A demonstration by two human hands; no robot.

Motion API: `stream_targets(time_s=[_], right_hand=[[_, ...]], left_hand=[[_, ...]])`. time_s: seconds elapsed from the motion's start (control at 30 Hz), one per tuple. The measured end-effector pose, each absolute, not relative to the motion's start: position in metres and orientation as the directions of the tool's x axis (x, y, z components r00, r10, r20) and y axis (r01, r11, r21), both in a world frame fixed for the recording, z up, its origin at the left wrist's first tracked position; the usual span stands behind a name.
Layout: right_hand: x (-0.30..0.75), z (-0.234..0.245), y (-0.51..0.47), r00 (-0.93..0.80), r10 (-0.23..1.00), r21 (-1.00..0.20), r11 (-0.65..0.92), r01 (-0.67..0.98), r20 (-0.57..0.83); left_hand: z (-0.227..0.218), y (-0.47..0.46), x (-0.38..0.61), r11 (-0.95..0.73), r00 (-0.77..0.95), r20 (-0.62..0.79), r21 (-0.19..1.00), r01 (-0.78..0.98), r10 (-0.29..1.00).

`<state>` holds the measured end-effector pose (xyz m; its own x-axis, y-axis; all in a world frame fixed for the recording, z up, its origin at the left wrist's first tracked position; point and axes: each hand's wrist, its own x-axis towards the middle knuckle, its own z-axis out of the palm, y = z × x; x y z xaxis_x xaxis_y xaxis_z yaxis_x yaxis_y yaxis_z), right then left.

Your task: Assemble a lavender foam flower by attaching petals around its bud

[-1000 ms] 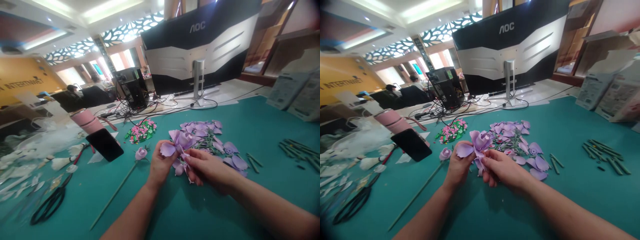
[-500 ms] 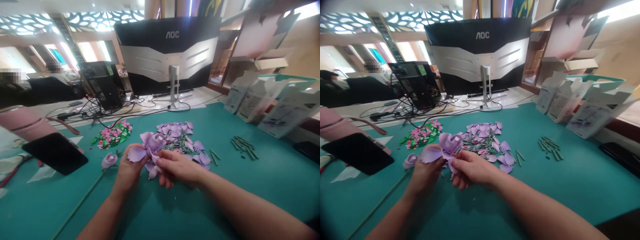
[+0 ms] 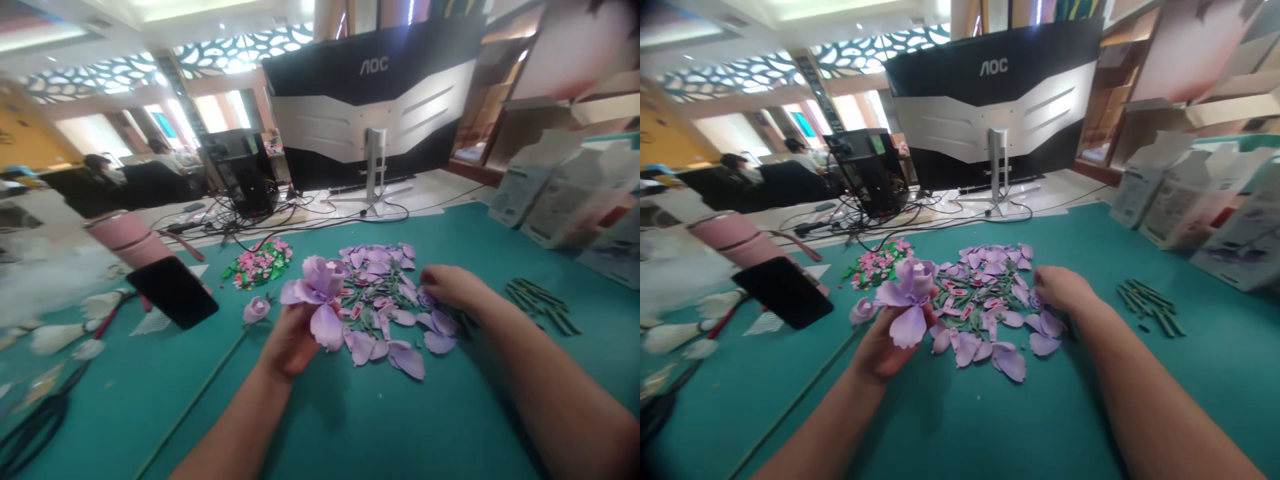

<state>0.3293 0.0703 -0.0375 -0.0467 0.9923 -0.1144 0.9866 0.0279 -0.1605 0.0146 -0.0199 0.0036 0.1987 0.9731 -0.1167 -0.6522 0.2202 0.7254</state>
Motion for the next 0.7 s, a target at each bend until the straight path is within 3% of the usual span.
stream_targets(time_s=[0.1,0.2,0.37,0.53,0.7], right_hand=[[0.33,-0.048,0.074,-0.045,0.993,-0.184,0.025,0.983,-0.105],[0.328,-0.044,0.073,-0.031,0.998,-0.221,0.041,0.974,0.046],[0.307,-0.024,0.06,-0.087,0.964,-0.473,0.201,0.858,0.253],[0.267,-0.006,0.034,-0.147,0.981,-0.819,0.186,0.543,0.125],[0.239,0.006,0.008,-0.278,0.949,-0.867,0.262,0.423,0.151]], left_hand=[[0.001,-0.02,0.014,0.236,0.225,-0.111,0.709,-0.664,0.968],[-0.003,-0.02,0.013,0.246,0.24,-0.11,0.705,-0.665,0.965],[-0.009,-0.019,0.011,0.251,0.255,-0.103,0.707,-0.661,0.961],[-0.01,-0.017,0.01,0.252,0.271,-0.094,0.724,-0.642,0.958],[-0.011,-0.014,0.009,0.256,0.235,-0.132,0.721,-0.644,0.963]])
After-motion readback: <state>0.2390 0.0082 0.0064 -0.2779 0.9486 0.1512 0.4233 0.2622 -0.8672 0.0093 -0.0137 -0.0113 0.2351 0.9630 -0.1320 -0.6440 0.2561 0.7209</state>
